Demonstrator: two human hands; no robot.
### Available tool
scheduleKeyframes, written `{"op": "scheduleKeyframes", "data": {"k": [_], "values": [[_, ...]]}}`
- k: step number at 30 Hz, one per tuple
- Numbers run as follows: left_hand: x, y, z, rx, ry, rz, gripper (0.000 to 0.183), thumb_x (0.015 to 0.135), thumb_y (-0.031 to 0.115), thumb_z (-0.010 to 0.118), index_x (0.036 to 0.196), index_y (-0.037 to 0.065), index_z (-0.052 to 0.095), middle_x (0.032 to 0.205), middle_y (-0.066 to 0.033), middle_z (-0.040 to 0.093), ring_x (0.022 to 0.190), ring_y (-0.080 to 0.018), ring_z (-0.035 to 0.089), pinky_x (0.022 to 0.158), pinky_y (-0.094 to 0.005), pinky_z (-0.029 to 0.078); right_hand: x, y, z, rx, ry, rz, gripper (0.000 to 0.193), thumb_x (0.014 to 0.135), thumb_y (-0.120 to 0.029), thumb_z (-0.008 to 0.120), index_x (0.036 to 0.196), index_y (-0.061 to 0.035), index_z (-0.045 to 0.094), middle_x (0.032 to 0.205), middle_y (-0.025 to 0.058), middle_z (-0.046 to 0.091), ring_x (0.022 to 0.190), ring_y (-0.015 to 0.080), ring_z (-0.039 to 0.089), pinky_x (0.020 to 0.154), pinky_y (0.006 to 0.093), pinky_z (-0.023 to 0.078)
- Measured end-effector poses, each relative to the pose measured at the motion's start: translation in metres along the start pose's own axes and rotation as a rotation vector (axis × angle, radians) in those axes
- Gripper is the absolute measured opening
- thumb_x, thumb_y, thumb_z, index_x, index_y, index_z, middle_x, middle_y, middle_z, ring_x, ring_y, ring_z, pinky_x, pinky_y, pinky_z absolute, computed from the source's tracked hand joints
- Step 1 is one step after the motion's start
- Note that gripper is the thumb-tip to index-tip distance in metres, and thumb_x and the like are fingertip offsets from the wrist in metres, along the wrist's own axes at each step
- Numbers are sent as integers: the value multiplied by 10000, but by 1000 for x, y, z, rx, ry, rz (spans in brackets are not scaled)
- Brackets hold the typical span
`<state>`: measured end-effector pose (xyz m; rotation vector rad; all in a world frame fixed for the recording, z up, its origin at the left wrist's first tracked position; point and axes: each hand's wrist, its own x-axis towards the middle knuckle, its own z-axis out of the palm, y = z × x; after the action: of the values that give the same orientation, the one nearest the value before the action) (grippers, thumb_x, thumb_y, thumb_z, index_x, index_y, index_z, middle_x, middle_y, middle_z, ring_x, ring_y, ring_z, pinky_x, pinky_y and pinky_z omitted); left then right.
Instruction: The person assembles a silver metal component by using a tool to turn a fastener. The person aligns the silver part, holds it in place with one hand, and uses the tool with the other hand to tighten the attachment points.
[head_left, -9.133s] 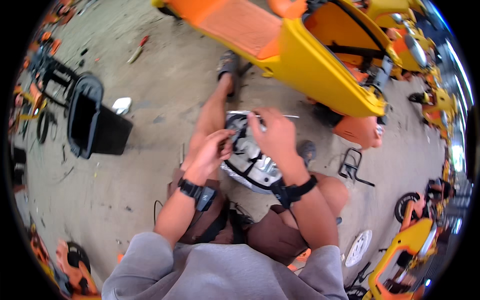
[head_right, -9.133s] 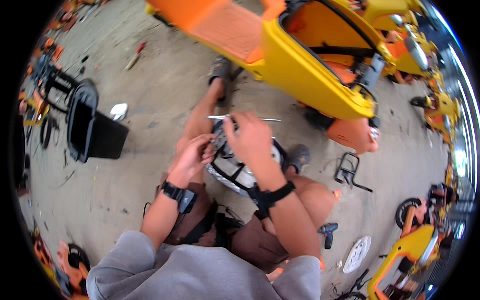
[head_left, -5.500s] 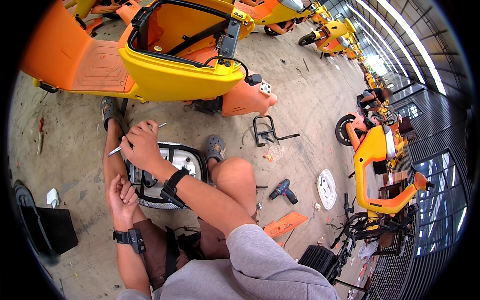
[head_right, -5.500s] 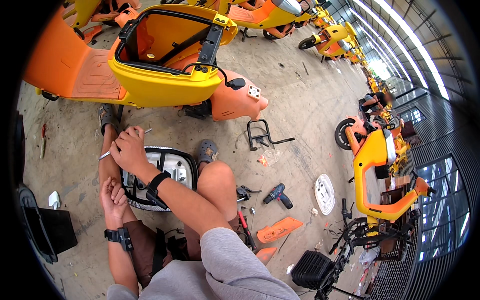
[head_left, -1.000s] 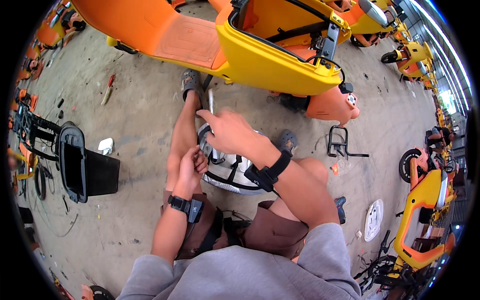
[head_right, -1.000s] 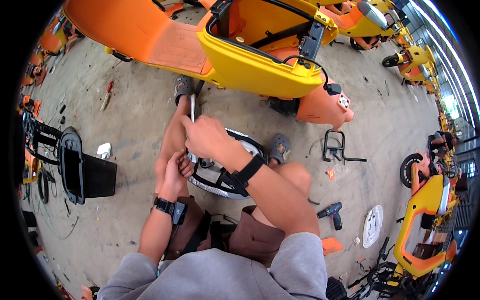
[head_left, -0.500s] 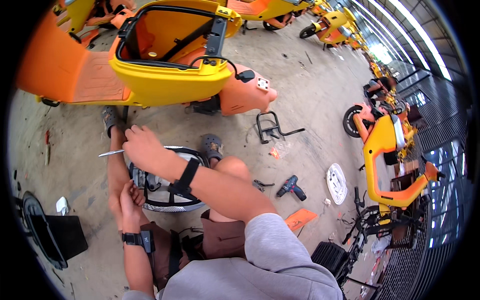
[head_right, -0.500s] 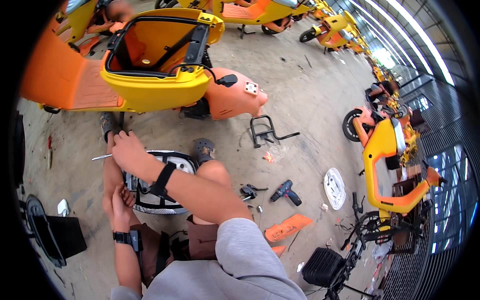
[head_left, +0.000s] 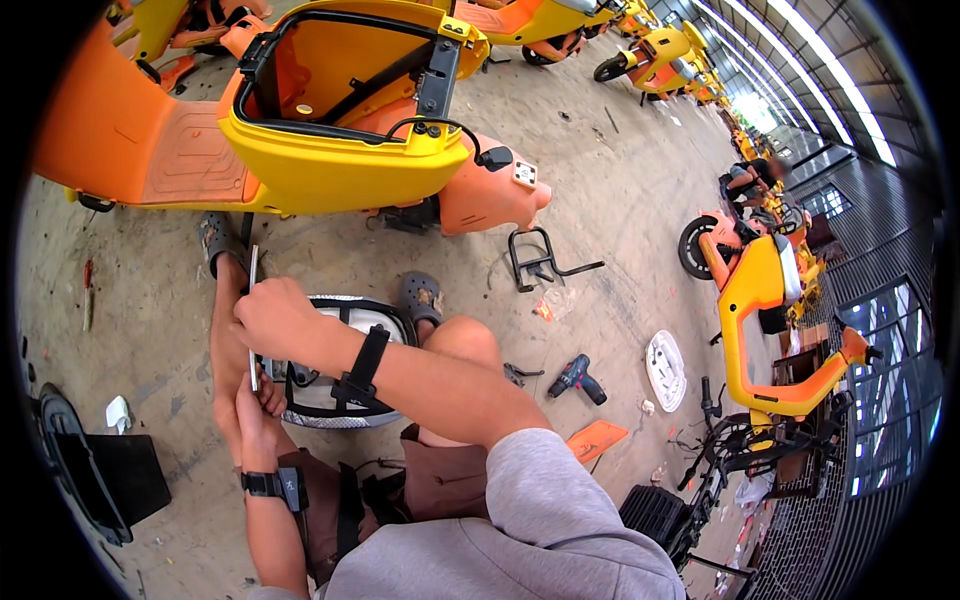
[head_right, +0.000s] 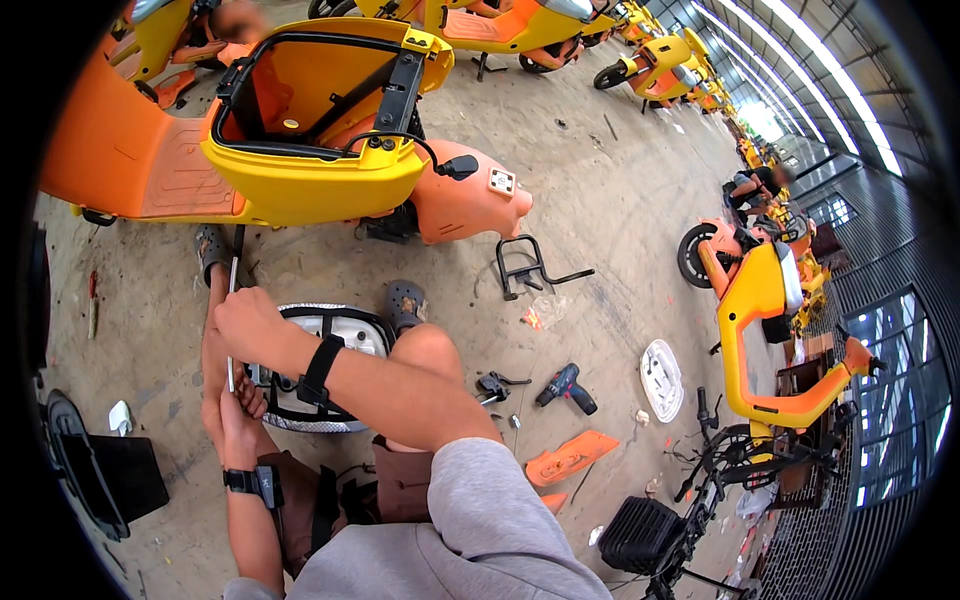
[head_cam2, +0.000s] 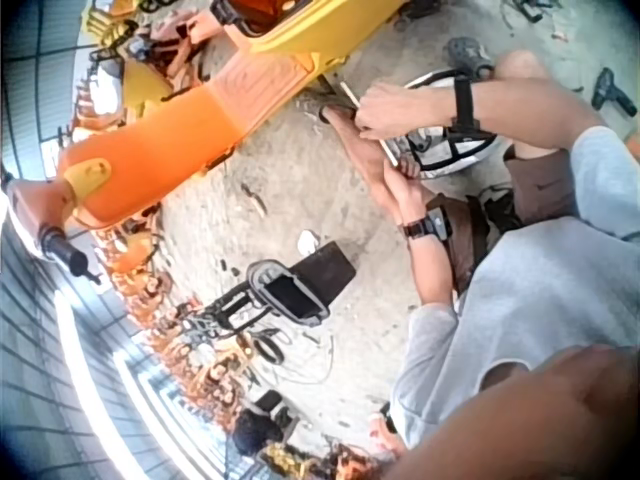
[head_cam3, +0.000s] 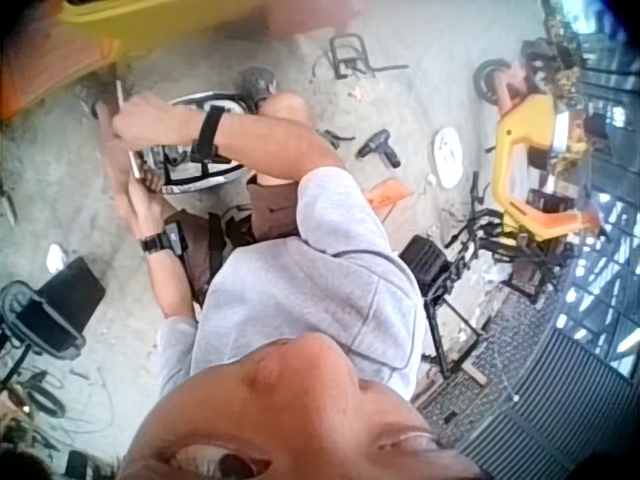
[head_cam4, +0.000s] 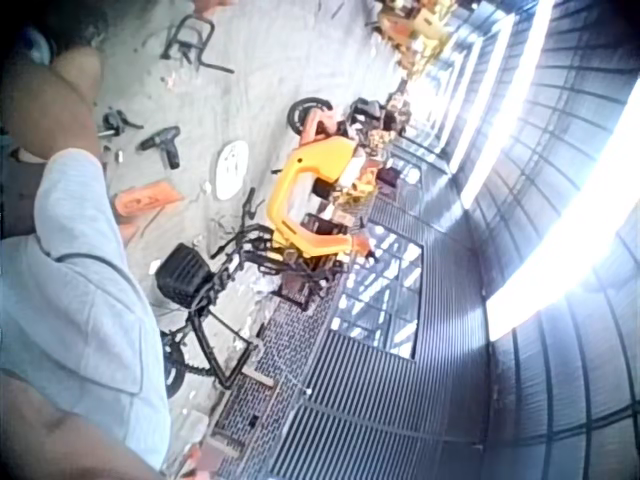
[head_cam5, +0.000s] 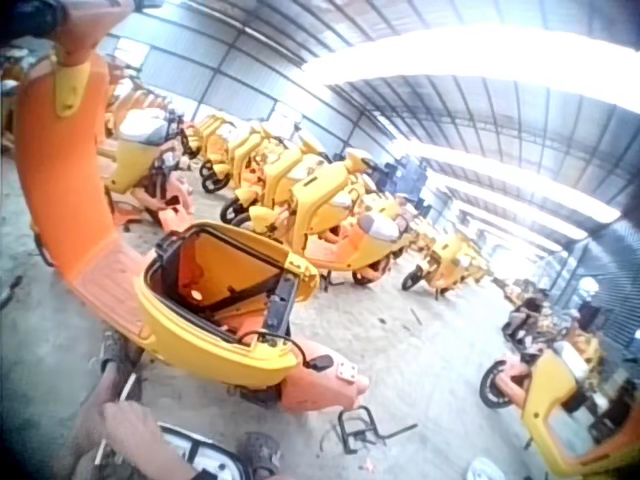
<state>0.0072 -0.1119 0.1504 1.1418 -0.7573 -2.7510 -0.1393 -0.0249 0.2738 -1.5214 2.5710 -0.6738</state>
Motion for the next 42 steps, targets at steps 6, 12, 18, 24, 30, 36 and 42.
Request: {"op": "scheduleKeyframes", "data": {"k": [6,12,18,24,30,36,42], "values": [[8,0,-9,40,-54,2,266,954,255,536,730,123,479,499,49,263,412,-98,239,389,-252,192,3,5,-2,-108,3,-27,267,797,-152,614,994,28,607,678,175,662,643,360,660,598,462,508],[7,0,-6,70,-43,6,270,947,262,544,723,126,478,497,48,264,409,-102,236,385,-257,180,1,5,-8,-260,-76,-163,258,779,-109,617,1012,3,626,682,124,671,661,313,677,619,417,499],[9,0,-11,72,-63,-5,268,946,264,544,726,125,479,502,46,264,414,-100,239,392,-255,184,-3,7,-13,-331,224,-329,92,748,-117,632,735,-68,709,712,129,679,693,316,680,643,394,499],[5,1,-5,86,-60,-1,262,949,250,543,731,122,475,512,45,264,422,-98,238,397,-252,188,-1,-1,1,-140,-20,-103,114,722,-142,643,680,-50,695,712,161,678,697,353,674,630,439,527],[0,0,-3,78,-44,41,260,947,257,557,742,120,474,513,44,265,425,-96,251,396,-253,198,-5,-8,-3,43,52,-20,198,734,-209,654,672,-25,691,641,194,651,639,359,664,623,428,530],[10,-2,-11,51,-30,-6,274,954,258,542,728,122,467,509,43,270,419,-97,251,393,-254,201,-5,1,-4,38,-2,-34,159,760,-146,624,764,7,664,656,222,636,652,401,639,627,479,507],[5,1,-8,85,-51,8,278,956,252,533,717,129,464,499,45,272,409,-99,244,386,-255,201,-6,1,-15,28,-59,-83,228,730,-58,654,947,10,636,717,197,653,729,378,658,660,468,508]]}}
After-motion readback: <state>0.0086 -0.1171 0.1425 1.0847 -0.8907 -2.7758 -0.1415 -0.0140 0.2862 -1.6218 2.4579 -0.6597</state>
